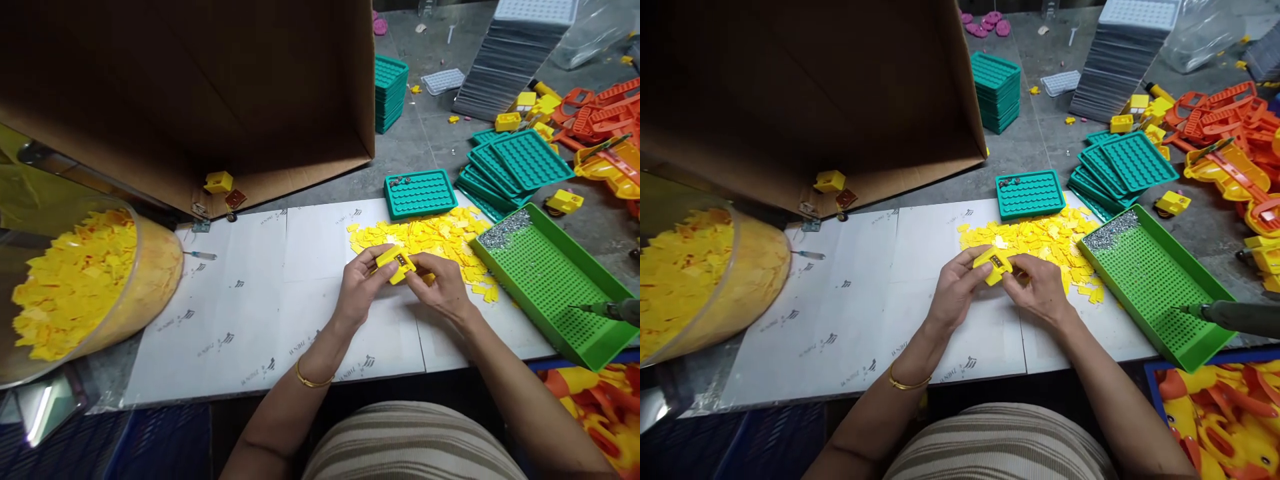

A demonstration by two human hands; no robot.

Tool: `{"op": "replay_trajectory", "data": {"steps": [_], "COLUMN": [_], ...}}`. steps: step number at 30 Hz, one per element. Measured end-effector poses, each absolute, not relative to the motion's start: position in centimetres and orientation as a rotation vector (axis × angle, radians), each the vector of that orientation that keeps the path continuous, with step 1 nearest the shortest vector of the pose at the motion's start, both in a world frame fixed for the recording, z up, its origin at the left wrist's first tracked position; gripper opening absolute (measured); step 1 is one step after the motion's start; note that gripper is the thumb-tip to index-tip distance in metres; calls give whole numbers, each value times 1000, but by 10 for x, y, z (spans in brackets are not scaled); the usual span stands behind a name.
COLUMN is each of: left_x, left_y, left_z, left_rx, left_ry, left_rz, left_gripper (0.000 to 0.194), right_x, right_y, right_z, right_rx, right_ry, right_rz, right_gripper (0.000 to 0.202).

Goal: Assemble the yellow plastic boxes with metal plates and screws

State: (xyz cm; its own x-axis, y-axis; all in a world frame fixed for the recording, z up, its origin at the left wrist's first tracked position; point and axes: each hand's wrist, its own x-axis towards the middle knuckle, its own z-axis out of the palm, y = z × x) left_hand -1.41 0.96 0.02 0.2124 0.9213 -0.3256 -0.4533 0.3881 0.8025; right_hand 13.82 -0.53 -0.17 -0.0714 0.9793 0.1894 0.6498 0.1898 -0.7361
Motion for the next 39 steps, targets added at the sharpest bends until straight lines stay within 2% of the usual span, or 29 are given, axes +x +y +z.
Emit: {"op": "replay_trajectory", "data": {"steps": [5,9,14,18,21,26,28,34,39], "left_x": [-21,-30,-33,-31,-28,-18,-13,-7,-6], "left_y": [19,31,34,33,31,24,20,13,10], "left_z": [4,3,0,-1,-1,-3,-4,-8,-11], "left_rx": [464,376,318,297,284,278,292,336,369], "left_ry": [829,856,865,872,882,843,807,767,767], "left_rz": [1039,1232,1270,1248,1207,1038,995,980,983], "left_gripper": [28,25,24,24,21,23,23,21,22], "right_x": [162,158,127,124,135,154,158,153,135], "right_y": [-8,-8,-5,0,1,-4,-6,-5,-1], "right_z": [8,2,-9,-10,-9,-8,-7,1,8], "right_rx": [-1538,-1694,-1948,-1862,-1662,-1450,-1416,-1459,-1449], "right_ry": [-1754,-1908,-2111,-2085,-1887,-1344,-1208,-1201,-969], "right_rz": [660,521,525,605,700,1132,1221,939,1173], "right_gripper": [29,18,21,15,10,33,30,17,22]}}
